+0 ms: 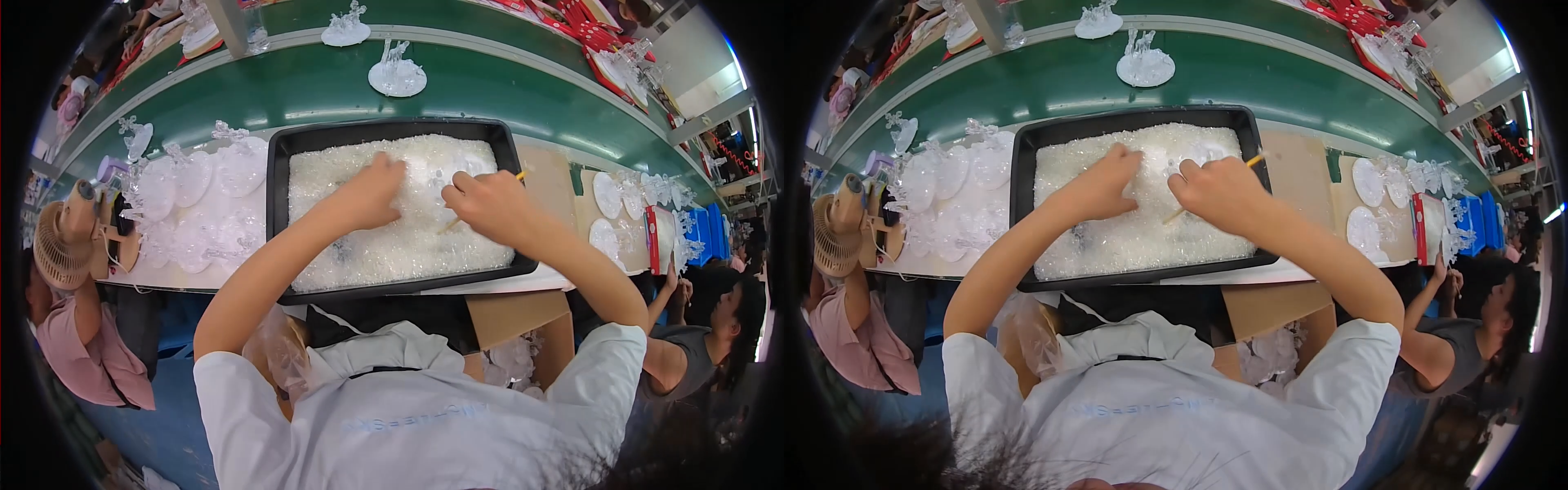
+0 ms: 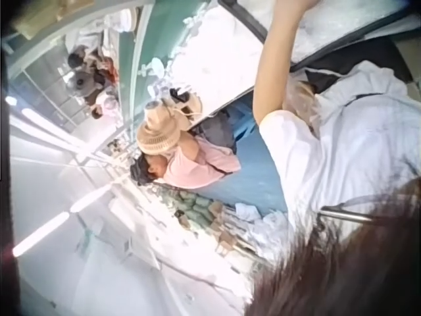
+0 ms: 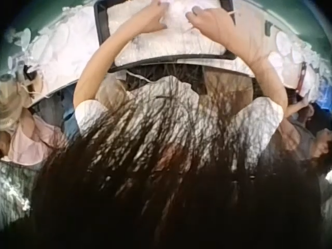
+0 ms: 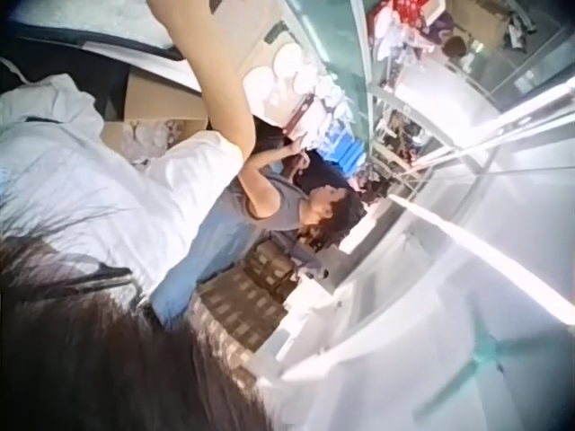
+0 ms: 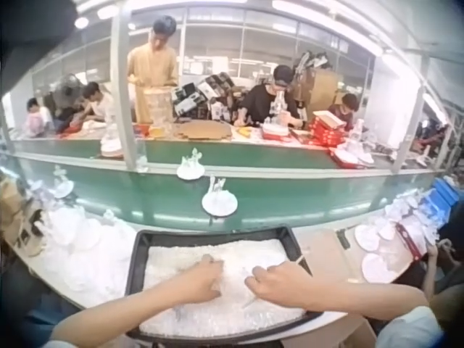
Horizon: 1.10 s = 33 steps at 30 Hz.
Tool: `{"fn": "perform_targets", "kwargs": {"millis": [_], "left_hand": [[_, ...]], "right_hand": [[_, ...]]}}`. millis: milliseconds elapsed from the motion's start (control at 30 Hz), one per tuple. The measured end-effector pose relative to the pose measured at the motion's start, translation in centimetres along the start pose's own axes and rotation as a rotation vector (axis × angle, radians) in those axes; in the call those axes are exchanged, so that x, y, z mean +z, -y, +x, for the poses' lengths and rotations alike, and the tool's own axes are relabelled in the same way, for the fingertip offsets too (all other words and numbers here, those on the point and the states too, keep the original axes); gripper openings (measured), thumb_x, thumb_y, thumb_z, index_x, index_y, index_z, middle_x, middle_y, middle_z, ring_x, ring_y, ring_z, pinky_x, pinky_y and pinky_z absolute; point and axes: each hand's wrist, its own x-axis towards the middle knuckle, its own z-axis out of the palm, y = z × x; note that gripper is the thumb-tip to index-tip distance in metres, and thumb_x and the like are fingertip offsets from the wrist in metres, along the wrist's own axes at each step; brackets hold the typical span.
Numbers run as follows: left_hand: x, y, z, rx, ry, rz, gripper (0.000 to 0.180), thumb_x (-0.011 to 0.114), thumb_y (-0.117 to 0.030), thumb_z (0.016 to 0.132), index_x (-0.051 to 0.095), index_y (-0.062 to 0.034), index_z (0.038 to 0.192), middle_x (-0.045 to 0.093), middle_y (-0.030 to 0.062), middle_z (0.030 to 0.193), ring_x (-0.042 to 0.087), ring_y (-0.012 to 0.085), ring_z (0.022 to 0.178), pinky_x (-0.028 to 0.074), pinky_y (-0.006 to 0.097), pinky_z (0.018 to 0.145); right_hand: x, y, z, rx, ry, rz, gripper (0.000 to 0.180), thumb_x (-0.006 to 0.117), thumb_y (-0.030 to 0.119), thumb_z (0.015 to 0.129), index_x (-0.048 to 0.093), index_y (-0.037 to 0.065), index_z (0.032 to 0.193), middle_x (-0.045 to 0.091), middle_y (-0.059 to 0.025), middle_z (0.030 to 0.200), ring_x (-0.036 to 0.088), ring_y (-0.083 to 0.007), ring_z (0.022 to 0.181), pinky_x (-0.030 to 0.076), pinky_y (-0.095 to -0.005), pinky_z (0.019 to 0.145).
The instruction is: Applying decorative granules to light fixture components using a brush and adhesive.
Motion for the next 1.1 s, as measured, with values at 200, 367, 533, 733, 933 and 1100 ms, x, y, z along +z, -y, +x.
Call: {"fn": "perform_targets", "kwargs": {"millis": [200,367,533,733,933,1100], "left_hand": [[-1.7,-1.8,-2.2,0.105,-0.121,0.036,0.085,0.081,-0.02,0.07,0.039,-0.0046,0.142,0.043,0.0247,0.131,0.052,0.0426,0.113,0.047,0.043,0.096],[-0.4,-1.9,-2.7,-0.101,0.13,0.279,0.078,0.078,-0.023,0.073,0.041,-0.0008,0.137,0.046,0.0265,0.129,0.055,0.039,0.113,0.048,0.041,0.095],[-0.6,-1.5,-4.2,0.025,-0.208,-0.165,0.081,0.08,-0.032,0.071,0.044,0.0031,0.134,0.048,0.0291,0.126,0.058,0.042,0.11,0.049,0.045,0.093],[-0.7,-2.5,-6.3,-0.173,0.163,0.121,0.077,0.079,-0.029,0.071,0.045,0.0053,0.131,0.05,0.0313,0.123,0.06,0.0453,0.105,0.051,0.047,0.09],[1.2,-2.1,-4.7,-0.025,0.037,-0.21,0.081,0.078,-0.03,0.073,0.041,0.0024,0.137,0.05,0.0278,0.126,0.058,0.0432,0.109,0.048,0.044,0.094],[-0.5,-2.8,-6.9,-0.126,-0.049,-0.19,0.077,0.077,-0.029,0.075,0.043,0.0025,0.136,0.051,0.0255,0.125,0.056,0.0402,0.111,0.048,0.042,0.094]], "right_hand": [[-2.6,1.8,-1.0,0.234,-0.127,0.44,0.042,0.07,0.014,0.08,0.054,0.011,0.119,0.064,-0.0145,0.077,0.062,-0.0374,0.06,0.049,-0.0457,0.054],[-2.2,1.1,0.6,0.273,0.063,0.504,0.05,0.067,0.013,0.083,0.048,0.013,0.129,0.06,-0.0177,0.063,0.061,-0.0391,0.061,0.047,-0.0482,0.057],[-3.2,2.2,2.1,0.444,-0.062,0.749,0.049,0.066,0.011,0.083,0.049,0.013,0.129,0.061,-0.0181,0.065,0.061,-0.0382,0.059,0.046,-0.0483,0.059],[-4.1,-0.9,2.2,-0.248,-0.152,0.324,0.038,0.073,0.017,0.078,0.06,0.011,0.113,0.065,-0.0077,0.107,0.064,-0.0242,0.086,0.052,-0.038,0.058],[-0.8,-1.8,4.7,-0.361,-0.051,-0.076,0.025,0.073,0.031,0.075,0.058,0.011,0.077,0.06,-0.0008,0.078,0.061,-0.0176,0.077,0.05,-0.032,0.054],[-1.2,-2.1,3.7,-0.024,0.123,0.125,0.03,0.073,0.036,0.08,0.064,0.007,0.081,0.065,-0.0096,0.069,0.067,-0.0288,0.072,0.052,-0.041,0.059]]}}
